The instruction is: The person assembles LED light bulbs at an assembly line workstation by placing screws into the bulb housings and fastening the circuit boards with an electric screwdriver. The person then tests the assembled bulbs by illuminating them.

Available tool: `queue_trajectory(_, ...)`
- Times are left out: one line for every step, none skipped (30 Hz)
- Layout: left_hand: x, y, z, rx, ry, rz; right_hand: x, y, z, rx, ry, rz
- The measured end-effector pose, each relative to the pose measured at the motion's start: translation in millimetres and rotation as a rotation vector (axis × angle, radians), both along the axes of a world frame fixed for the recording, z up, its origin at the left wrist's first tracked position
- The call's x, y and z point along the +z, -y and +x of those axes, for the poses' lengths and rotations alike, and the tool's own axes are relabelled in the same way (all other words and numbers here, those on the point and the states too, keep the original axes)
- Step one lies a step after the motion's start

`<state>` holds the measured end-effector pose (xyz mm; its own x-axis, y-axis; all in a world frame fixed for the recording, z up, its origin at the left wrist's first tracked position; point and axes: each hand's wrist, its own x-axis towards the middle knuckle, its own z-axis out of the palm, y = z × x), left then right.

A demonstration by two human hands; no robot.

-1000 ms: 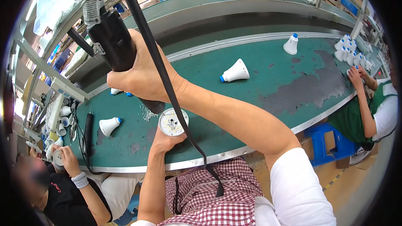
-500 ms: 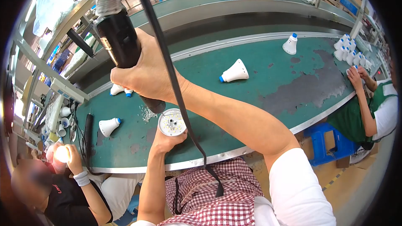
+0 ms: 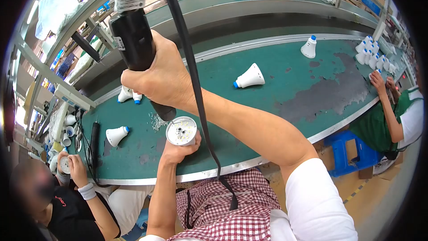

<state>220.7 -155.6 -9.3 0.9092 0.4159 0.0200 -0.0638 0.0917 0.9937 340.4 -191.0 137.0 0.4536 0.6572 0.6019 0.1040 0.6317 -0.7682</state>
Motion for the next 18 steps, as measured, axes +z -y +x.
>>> queue_trajectory(-1.1, 0.6, -0.3, 0.008, 0.005, -0.095, 1.0, 1.4, 0.2, 0.0, 0.001, 0.003)
queue_trajectory(-3.7, 0.1, -1.1, 0.01, 0.005, -0.094, 2.8, 4.6, -0.7, 0.063, -0.063, -0.01)
queue_trajectory(-7.0, -1.7, -1.8, 0.005, -0.01, -0.099, 4.3, 7.2, -1.0, 0.128, -0.126, -0.021)
queue_trajectory(-8.6, -4.9, -1.6, 0.0, -0.021, -0.097, 2.7, 7.4, 1.4, 0.119, -0.167, 0.019)
queue_trajectory(-9.6, -6.8, -2.1, 0.005, -0.013, -0.089, 3.7, 8.7, 3.8, 0.111, -0.206, 0.059)
queue_trajectory(-11.9, -6.8, -3.7, 0.035, 0.003, -0.097, 5.6, 13.1, 8.2, 0.094, -0.259, 0.1)
queue_trajectory(-14.7, -7.0, -5.0, 0.068, 0.019, -0.109, 8.9, 19.4, 12.8, 0.084, -0.332, 0.2)
queue_trajectory(-18.2, -9.3, -6.2, 0.061, 0.029, -0.048, 7.6, 23.0, 22.4, 0.049, -0.376, 0.223)
queue_trajectory(-17.5, -9.6, -7.4, 0.072, 0.034, -0.048, 4.7, 26.1, 33.2, 0.013, -0.42, 0.247)
queue_trajectory(-16.2, -9.7, -7.2, 0.063, 0.024, -0.072, 0.9, 29.8, 41.8, -0.009, -0.492, 0.253)
queue_trajectory(-14.9, -10.2, -6.2, 0.053, 0.015, -0.096, -2.8, 32.9, 49.6, -0.034, -0.563, 0.259)
queue_trajectory(-14.0, -11.1, -5.1, 0.057, 0.022, -0.096, -6.9, 35.8, 54.0, -0.077, -0.635, 0.265)
queue_trajectory(-13.7, -11.6, -4.3, 0.012, 0.071, -0.142, -12.5, 38.3, 57.0, -0.114, -0.695, 0.257)
queue_trajectory(-13.5, -12.2, -3.9, -0.033, 0.117, -0.187, -18.0, 41.3, 58.9, -0.131, -0.704, 0.24)
queue_trajectory(-12.9, -13.3, -3.8, -0.031, 0.115, -0.188, -23.8, 44.3, 60.4, -0.149, -0.717, 0.224)
queue_trajectory(-12.1, -14.8, -3.7, -0.054, 0.148, -0.215, -29.2, 46.5, 62.2, -0.148, -0.725, 0.209)
queue_trajectory(-11.8, -15.1, -4.0, -0.079, 0.18, -0.242, -33.3, 48.4, 63.1, -0.15, -0.73, 0.208)
queue_trajectory(-11.9, -14.7, -4.4, -0.08, 0.176, -0.244, -36.7, 50.1, 63.9, -0.139, -0.751, 0.196)
